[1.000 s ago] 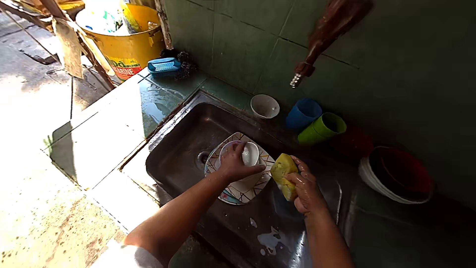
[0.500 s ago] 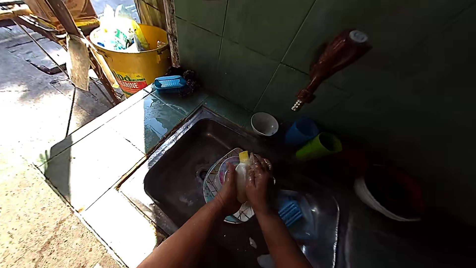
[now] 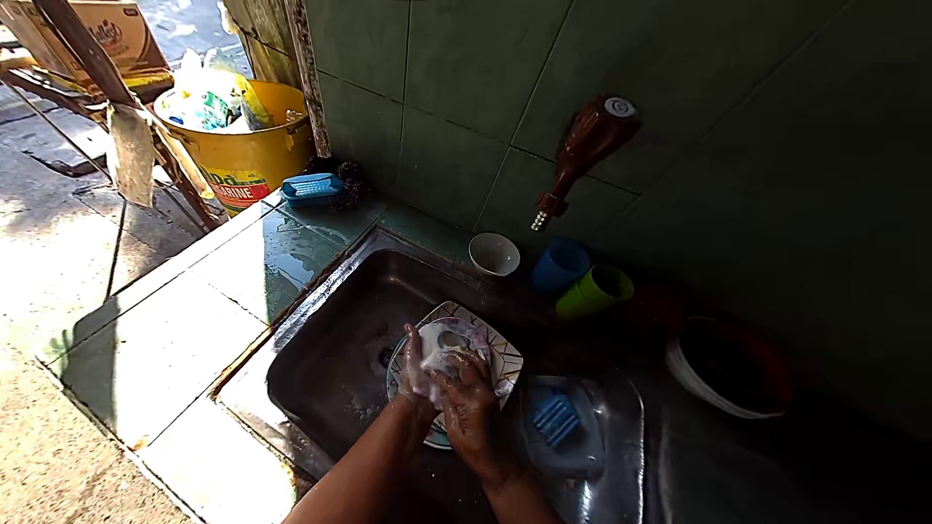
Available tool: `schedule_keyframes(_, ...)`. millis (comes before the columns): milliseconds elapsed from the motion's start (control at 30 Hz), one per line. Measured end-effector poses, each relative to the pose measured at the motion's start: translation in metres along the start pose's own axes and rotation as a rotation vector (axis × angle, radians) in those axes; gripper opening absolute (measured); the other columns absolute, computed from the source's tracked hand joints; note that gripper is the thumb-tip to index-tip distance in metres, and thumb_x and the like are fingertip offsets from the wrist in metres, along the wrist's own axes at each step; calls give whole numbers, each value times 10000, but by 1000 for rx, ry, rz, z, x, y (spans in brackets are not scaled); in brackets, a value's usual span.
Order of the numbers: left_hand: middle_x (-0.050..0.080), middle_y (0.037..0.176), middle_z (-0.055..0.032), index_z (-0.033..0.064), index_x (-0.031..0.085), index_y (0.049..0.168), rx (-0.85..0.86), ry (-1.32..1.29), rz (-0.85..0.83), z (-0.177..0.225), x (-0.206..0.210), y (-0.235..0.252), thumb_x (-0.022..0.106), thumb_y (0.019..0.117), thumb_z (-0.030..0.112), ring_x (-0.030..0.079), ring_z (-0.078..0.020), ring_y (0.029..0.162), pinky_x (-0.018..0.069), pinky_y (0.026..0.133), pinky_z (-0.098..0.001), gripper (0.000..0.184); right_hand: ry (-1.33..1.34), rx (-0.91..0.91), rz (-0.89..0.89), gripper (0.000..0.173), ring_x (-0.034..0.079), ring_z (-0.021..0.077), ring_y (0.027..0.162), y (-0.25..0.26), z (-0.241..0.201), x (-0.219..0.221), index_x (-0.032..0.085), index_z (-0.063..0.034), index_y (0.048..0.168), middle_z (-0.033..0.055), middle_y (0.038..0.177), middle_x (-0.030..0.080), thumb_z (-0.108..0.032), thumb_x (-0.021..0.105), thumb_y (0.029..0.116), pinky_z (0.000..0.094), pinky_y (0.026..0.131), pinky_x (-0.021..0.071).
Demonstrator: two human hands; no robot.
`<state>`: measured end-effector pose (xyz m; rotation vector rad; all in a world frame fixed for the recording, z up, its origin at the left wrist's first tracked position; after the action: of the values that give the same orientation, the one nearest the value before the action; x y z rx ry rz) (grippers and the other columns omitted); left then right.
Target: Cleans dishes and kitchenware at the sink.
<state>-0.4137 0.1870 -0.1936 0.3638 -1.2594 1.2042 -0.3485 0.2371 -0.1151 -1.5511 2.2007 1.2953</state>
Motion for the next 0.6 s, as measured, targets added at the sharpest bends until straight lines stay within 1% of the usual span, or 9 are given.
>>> schedule_keyframes(100, 689, 1006, -161, 89, 570, 1201, -56, -219, 13, 2, 3, -1, 163, 1019, 697, 704, -291, 913, 604, 761, -473, 755, 62, 24, 80, 235, 624, 338, 1204, 1, 19, -18, 803, -31, 995, 214, 1147, 707, -66, 580, 931, 440, 1091, 476)
schedule_keyframes(200, 674, 1136, -201, 77, 545, 1286, -167, -174, -102, -9, 7, -16, 190, 1042, 630, 680, -347, 1040, 579, 858, -545, 701, 35, 181, 64, 291, 655, 348, 1152, 22, 55, -33, 789, 25, 1027, 233, 1156, 710, -18, 547, 872, 477, 1007, 523)
schedule_keyframes(233, 673, 1146, -203, 67, 534, 1300, -229, -71, -145, -14, 9, -21, 181, 1061, 571, 678, -347, 1050, 579, 869, -543, 660, 30, 216, 18, 294, 659, 360, 1145, 29, 64, -33, 783, 38, 1040, 242, 1157, 709, 6, 548, 867, 503, 992, 525)
schedule_keyframes(300, 684, 1135, -187, 58, 526, 1318, -340, 191, -222, -19, 11, -30, 162, 1089, 500, 689, -332, 1036, 590, 862, -526, 617, 55, 242, -119, 299, 637, 373, 1183, 40, 66, -26, 778, 29, 1082, 239, 1182, 704, 30, 552, 886, 522, 1022, 503)
schedule_keyframes(367, 698, 1125, -160, 72, 523, 1324, -407, 353, -324, -19, 8, -30, 216, 1058, 579, 699, -307, 1022, 602, 837, -503, 650, 94, 152, -221, 324, 631, 375, 1218, 44, 46, -18, 790, -5, 1094, 222, 1191, 717, 11, 551, 875, 514, 1050, 492)
schedule_keyframes(433, 706, 1093, -96, 99, 516, 1305, -448, 492, -372, -16, 3, -29, 290, 995, 712, 702, -233, 1002, 603, 840, -438, 723, 167, 29, -263, 321, 626, 342, 1241, 42, 25, -12, 795, -26, 1095, 200, 1193, 722, -18, 554, 882, 466, 1075, 488)
schedule_keyframes(500, 712, 1112, -80, 114, 534, 1308, -465, 517, -428, -11, 4, -30, 526, 875, 784, 705, -222, 1021, 606, 858, -419, 797, 212, 16, -255, 308, 630, 307, 1243, 42, 34, -14, 787, -16, 1108, 185, 1194, 724, -49, 550, 915, 437, 1087, 487)
schedule_keyframes(567, 719, 1120, -107, 107, 593, 1283, -452, 460, -480, -7, 6, -31, 777, 741, 697, 715, -259, 1018, 613, 851, -448, 822, 205, 152, -213, 295, 664, 279, 1182, 42, 68, -21, 773, 27, 1103, 194, 1163, 735, -74, 550, 938, 426, 1042, 508)
schedule_keyframes(600, 721, 1135, -117, 97, 608, 1279, -424, 420, -490, -2, 8, -30, 818, 739, 637, 714, -272, 1042, 604, 885, -471, 792, 235, 257, -209, 308, 664, 241, 1163, 40, 83, -24, 752, 51, 1136, 201, 1180, 724, -73, 537, 953, 385, 1023, 512)
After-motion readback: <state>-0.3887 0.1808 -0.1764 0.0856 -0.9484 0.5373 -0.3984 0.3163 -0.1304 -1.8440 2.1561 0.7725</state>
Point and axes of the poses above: each hand's wrist, its own y-axis towards the middle knuckle, its own x-axis out of the palm, z = x × y, the point moved 9 cm from there along y, towards the middle knuckle
